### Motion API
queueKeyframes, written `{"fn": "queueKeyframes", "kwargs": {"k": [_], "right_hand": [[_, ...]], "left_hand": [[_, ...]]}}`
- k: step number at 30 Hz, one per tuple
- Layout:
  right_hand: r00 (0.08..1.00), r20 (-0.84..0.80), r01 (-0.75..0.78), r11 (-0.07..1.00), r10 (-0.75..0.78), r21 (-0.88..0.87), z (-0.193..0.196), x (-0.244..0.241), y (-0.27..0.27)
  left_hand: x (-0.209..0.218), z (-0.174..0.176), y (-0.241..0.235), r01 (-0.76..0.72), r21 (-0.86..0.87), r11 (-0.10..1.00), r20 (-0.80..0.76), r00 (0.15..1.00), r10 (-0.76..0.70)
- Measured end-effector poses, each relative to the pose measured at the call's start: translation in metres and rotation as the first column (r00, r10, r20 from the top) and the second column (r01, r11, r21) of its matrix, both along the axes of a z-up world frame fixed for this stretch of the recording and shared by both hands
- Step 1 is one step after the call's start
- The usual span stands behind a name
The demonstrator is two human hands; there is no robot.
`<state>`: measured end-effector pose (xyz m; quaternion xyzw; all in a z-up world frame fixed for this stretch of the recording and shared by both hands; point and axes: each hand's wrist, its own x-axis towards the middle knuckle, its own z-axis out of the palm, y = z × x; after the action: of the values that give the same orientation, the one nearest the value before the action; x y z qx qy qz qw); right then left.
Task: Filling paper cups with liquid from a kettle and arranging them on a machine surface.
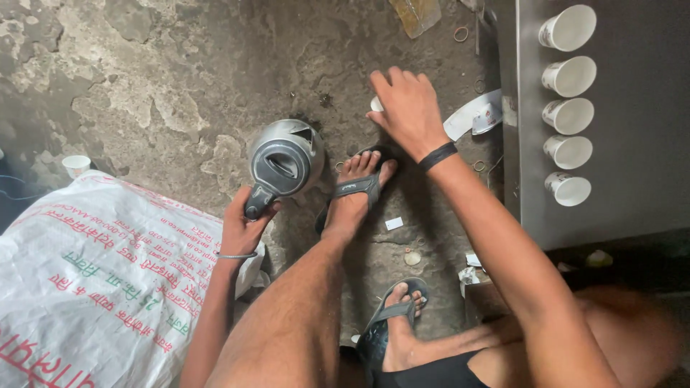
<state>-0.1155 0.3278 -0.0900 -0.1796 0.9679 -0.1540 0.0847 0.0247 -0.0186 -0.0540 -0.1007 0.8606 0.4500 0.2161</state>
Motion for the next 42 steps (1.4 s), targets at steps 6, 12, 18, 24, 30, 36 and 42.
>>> {"fn": "queueKeyframes", "kwargs": {"k": [6,12,18,24,30,36,42], "right_hand": [[0.994,-0.102,0.03,0.997,-0.038,-0.075,0.004,0.009,0.001],[0.993,-0.012,0.119,0.988,-0.121,-0.1,0.028,0.016,0.004],[0.97,0.131,0.227,0.959,-0.206,-0.17,0.058,0.024,0.013],[0.974,0.177,0.199,0.9,-0.139,-0.389,0.052,0.037,0.01],[0.984,0.159,0.156,0.808,-0.078,-0.568,0.022,0.046,-0.022],[0.993,0.011,0.104,0.822,-0.118,-0.56,0.011,0.042,-0.043],[0.998,-0.014,0.048,0.813,-0.069,-0.58,0.003,0.036,-0.048]], "left_hand": [[-0.006,0.007,0.003,0.001,0.063,0.998,-0.018,1.0,0.0],[-0.013,0.011,0.006,0.025,-0.01,1.0,-0.03,0.999,-0.025],[-0.026,0.019,0.014,0.085,-0.026,0.996,-0.092,0.992,-0.088],[-0.027,0.03,0.015,0.153,-0.071,0.986,-0.095,0.983,-0.16],[-0.034,0.058,0.016,0.229,-0.057,0.972,-0.08,0.969,-0.234],[-0.043,0.072,0.019,0.268,-0.088,0.96,-0.04,0.962,-0.272],[-0.046,0.077,0.022,0.234,-0.113,0.966,-0.039,0.97,-0.24]]}}
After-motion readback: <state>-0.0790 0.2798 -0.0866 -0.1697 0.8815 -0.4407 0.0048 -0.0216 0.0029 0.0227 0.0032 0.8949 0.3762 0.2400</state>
